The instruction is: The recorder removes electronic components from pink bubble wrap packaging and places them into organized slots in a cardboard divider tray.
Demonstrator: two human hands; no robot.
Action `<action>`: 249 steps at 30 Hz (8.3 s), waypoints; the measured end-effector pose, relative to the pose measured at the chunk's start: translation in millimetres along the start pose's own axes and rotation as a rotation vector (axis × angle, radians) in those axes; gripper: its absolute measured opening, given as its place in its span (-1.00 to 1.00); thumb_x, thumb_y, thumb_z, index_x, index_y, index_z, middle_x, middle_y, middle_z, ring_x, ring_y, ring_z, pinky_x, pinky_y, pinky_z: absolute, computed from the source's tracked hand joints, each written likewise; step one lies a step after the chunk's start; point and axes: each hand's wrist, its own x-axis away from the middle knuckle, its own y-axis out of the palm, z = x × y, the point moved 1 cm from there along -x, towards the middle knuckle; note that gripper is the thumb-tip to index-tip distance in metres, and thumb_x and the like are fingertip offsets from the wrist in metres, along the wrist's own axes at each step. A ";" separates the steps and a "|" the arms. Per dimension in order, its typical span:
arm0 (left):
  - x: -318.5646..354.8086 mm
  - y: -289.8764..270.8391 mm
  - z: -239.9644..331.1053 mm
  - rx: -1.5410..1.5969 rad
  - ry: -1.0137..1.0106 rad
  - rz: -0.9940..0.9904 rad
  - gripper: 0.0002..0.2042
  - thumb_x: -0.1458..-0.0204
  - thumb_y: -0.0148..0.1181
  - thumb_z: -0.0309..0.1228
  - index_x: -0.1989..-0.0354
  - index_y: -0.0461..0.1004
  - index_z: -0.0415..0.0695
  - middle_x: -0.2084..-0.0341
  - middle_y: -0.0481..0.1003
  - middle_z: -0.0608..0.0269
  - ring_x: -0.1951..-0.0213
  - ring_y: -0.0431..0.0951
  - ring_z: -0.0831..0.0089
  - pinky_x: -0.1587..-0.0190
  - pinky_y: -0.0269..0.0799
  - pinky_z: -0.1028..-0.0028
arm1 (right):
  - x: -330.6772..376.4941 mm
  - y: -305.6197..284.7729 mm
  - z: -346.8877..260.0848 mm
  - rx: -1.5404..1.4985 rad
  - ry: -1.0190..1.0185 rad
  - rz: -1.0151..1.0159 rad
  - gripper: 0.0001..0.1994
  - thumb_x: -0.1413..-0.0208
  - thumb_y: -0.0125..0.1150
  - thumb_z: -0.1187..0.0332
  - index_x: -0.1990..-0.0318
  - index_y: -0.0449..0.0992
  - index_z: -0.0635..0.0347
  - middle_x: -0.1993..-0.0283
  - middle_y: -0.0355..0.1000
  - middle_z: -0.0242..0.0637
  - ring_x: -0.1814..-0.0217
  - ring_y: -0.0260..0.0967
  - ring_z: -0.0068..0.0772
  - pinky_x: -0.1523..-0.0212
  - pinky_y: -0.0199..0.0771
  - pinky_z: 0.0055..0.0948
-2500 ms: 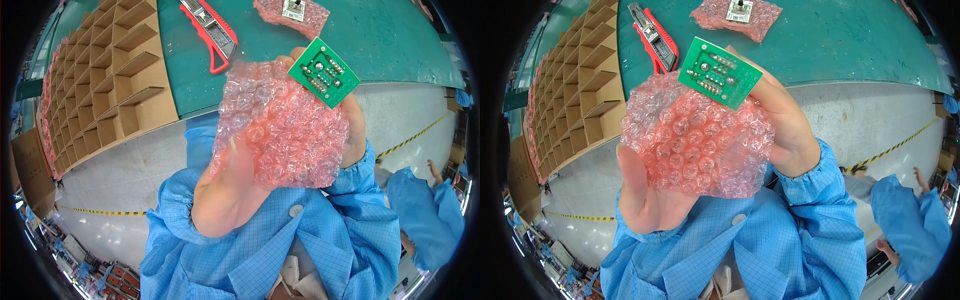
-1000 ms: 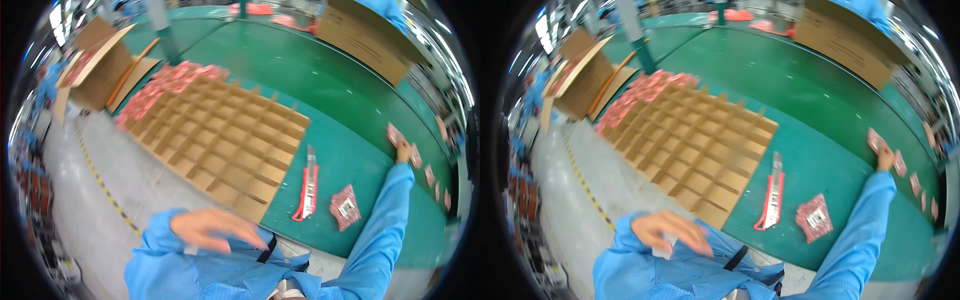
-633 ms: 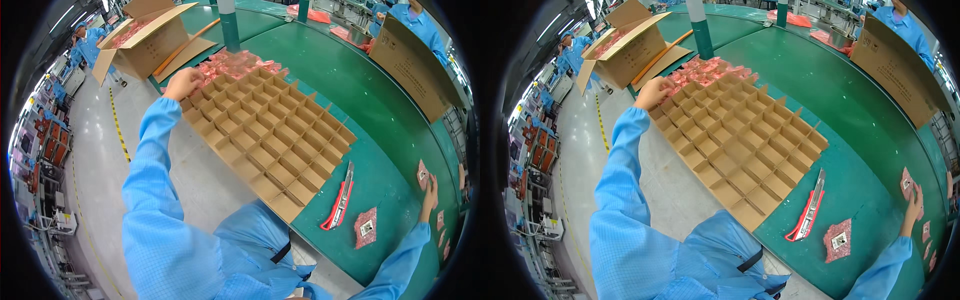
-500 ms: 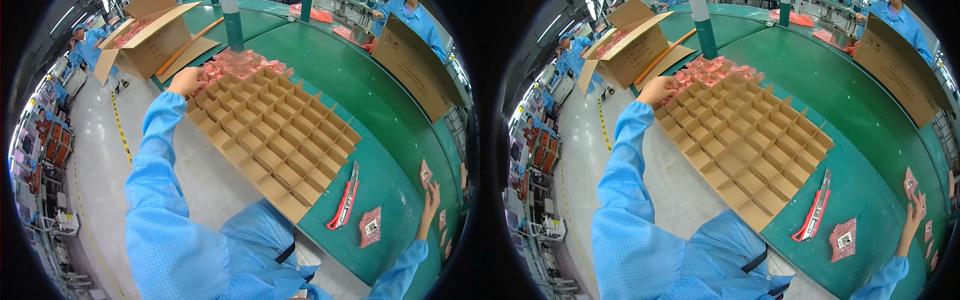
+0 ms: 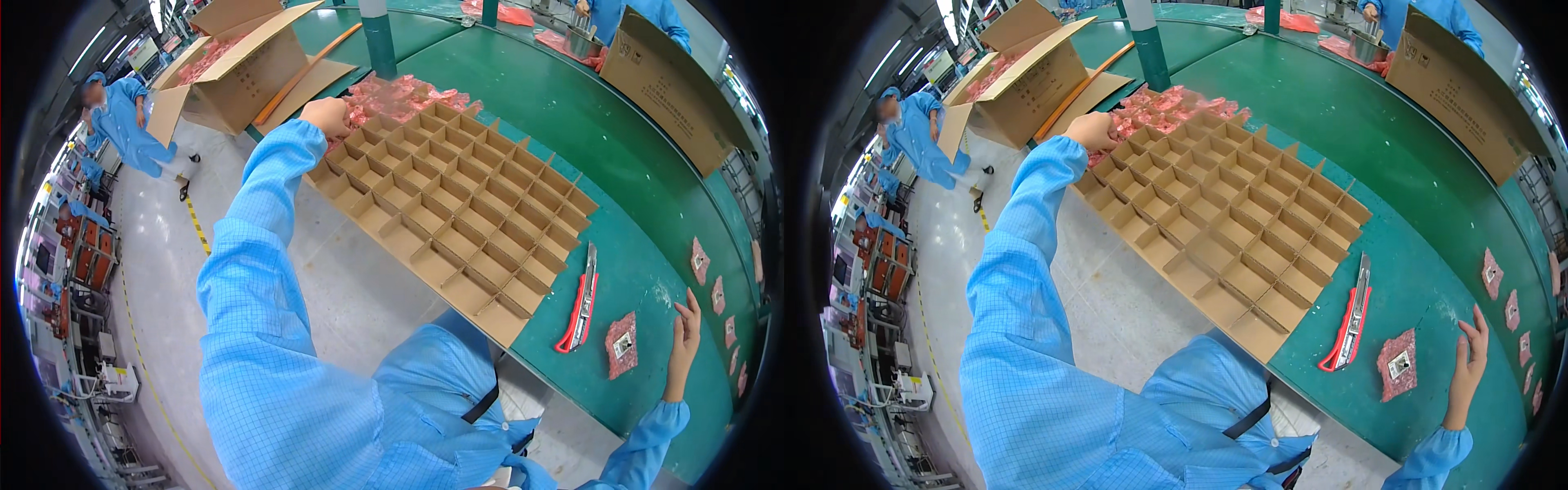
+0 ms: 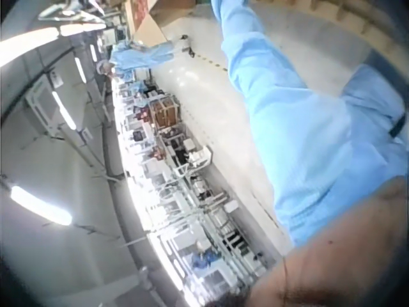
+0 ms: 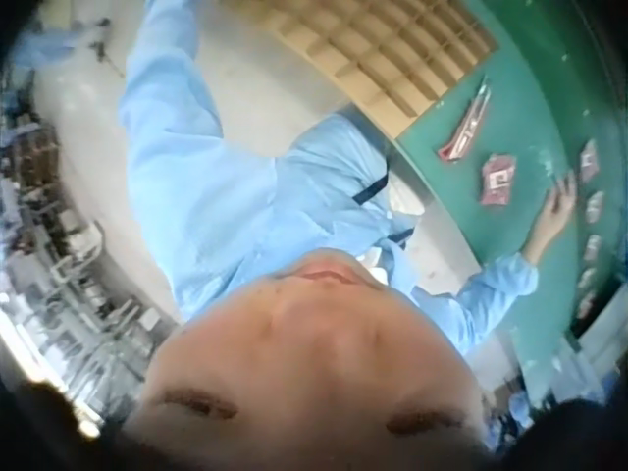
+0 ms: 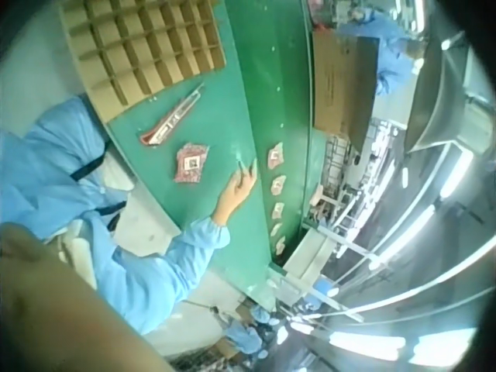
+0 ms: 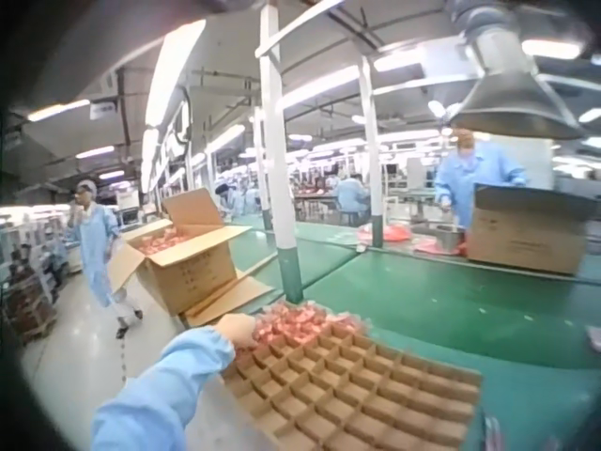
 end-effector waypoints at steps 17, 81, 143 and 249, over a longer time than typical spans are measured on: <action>-33.0 37.6 -44.0 0.196 0.104 0.151 -0.69 0.24 0.24 -0.30 0.58 0.41 -0.38 0.77 0.39 -0.06 0.65 0.50 0.17 0.59 0.33 0.27 | 53.2 16.4 -18.7 0.031 0.038 -0.113 -0.78 -0.05 0.00 0.45 0.15 0.47 0.23 -0.11 0.30 -0.19 -0.17 0.21 -0.21 -0.16 0.12 -0.32; -120.3 45.1 -220.1 0.356 -0.017 -0.193 -0.78 -0.06 -0.04 -0.40 0.25 0.45 -0.29 0.60 0.43 0.27 0.57 0.39 0.46 0.56 0.27 0.44 | 37.9 83.7 10.5 -0.378 0.376 -0.154 -0.80 -0.07 0.09 0.30 0.31 0.48 0.29 0.47 0.42 -0.25 0.39 0.41 -0.44 0.32 0.43 -0.43; -79.3 59.1 -85.5 0.368 -0.008 -0.193 -0.82 0.08 0.12 -0.41 0.51 0.39 -0.31 0.68 0.39 0.24 0.64 0.36 0.50 0.62 0.23 0.45 | 144.7 -43.6 79.7 -0.609 0.220 0.319 -0.83 -0.04 0.19 0.29 0.37 0.40 0.19 0.12 0.45 -0.15 0.05 0.38 -0.39 0.01 0.35 -0.41; 296.3 22.7 466.4 2.479 0.214 -1.359 -0.48 -0.14 -0.15 -0.38 -0.28 -0.09 -0.16 -0.23 0.05 0.03 -0.24 0.10 0.17 -0.20 0.14 0.25 | 171.8 50.2 -84.2 0.352 -0.290 0.237 -0.70 -0.06 0.00 0.03 0.42 0.59 -0.07 0.25 0.47 -0.46 0.21 0.29 -0.35 0.06 0.13 -0.32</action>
